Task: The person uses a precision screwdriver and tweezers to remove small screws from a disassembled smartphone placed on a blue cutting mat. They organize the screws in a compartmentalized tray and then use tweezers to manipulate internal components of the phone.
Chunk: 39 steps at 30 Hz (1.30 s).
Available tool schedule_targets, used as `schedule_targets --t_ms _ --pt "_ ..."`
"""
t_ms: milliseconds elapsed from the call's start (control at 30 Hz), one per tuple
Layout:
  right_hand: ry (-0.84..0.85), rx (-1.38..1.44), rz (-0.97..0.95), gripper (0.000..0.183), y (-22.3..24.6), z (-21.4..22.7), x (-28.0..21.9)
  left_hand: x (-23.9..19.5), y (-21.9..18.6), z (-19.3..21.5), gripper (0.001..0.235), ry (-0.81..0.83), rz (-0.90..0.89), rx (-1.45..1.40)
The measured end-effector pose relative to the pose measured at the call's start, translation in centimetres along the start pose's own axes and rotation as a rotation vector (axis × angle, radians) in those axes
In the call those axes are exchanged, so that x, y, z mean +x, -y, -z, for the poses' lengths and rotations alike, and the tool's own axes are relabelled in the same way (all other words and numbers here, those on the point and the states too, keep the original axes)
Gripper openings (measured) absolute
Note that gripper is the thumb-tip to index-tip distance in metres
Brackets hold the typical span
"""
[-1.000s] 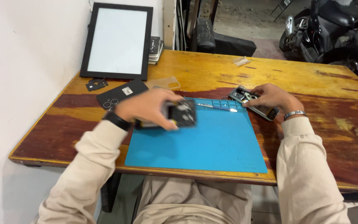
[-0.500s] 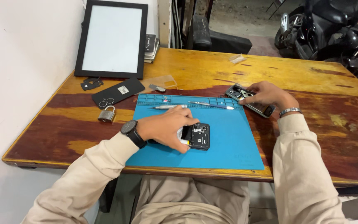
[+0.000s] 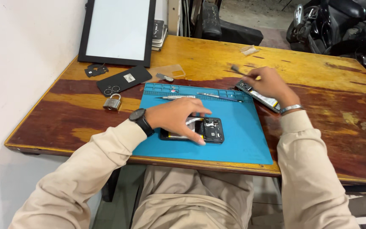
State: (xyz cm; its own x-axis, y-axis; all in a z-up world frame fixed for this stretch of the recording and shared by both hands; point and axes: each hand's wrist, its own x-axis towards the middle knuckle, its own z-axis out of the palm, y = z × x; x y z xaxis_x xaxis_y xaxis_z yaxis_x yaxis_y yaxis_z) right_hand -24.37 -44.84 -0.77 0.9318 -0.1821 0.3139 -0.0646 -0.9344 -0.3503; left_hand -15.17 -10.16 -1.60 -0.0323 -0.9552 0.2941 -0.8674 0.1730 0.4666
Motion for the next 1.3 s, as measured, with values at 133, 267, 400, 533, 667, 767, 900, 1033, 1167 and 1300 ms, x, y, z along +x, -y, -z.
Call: schedule_targets --t_ms 133,267,400,533,667,767,900,1033,1167,1300 --pt "0.116 0.023 0.012 0.023 3.5 -1.9 0.0 -0.2 2.0 2.1 0.052 -0.231 0.080 0.057" --pt "0.157 0.017 0.128 0.020 5.5 -2.8 0.0 -1.9 4.3 4.1 0.043 -0.199 0.298 0.319" --pt "0.134 -0.071 0.212 0.019 5.8 -3.0 0.0 -2.3 5.5 4.1 0.027 -0.129 0.398 0.344" --pt "0.170 -0.051 0.138 0.021 6.2 -2.8 -0.2 -1.9 6.0 3.4 0.018 -0.144 0.371 0.413" --pt "0.104 -0.075 0.370 0.036 7.2 -1.9 -0.6 -1.6 6.1 2.7 0.012 -0.225 0.215 0.494" --pt "-0.004 0.045 0.549 0.051 8.4 -1.5 -1.4 -1.1 6.0 3.3 0.011 -0.309 0.176 0.343" --pt "0.114 0.533 0.330 0.034 10.4 -2.1 -1.7 2.6 5.1 4.2 0.015 -0.397 -0.040 0.184" --pt "0.047 0.729 0.123 0.020 9.9 -0.7 -1.1 6.4 3.3 3.1 0.026 -0.444 -0.100 0.068" --pt "0.119 0.776 -0.004 0.014 6.4 3.2 -1.1 5.2 1.4 1.4 0.073 -0.213 0.123 0.046" --pt "0.062 0.902 -0.153 0.014 3.8 4.5 -1.8 3.0 -0.3 0.4 0.089 0.067 0.028 0.121"
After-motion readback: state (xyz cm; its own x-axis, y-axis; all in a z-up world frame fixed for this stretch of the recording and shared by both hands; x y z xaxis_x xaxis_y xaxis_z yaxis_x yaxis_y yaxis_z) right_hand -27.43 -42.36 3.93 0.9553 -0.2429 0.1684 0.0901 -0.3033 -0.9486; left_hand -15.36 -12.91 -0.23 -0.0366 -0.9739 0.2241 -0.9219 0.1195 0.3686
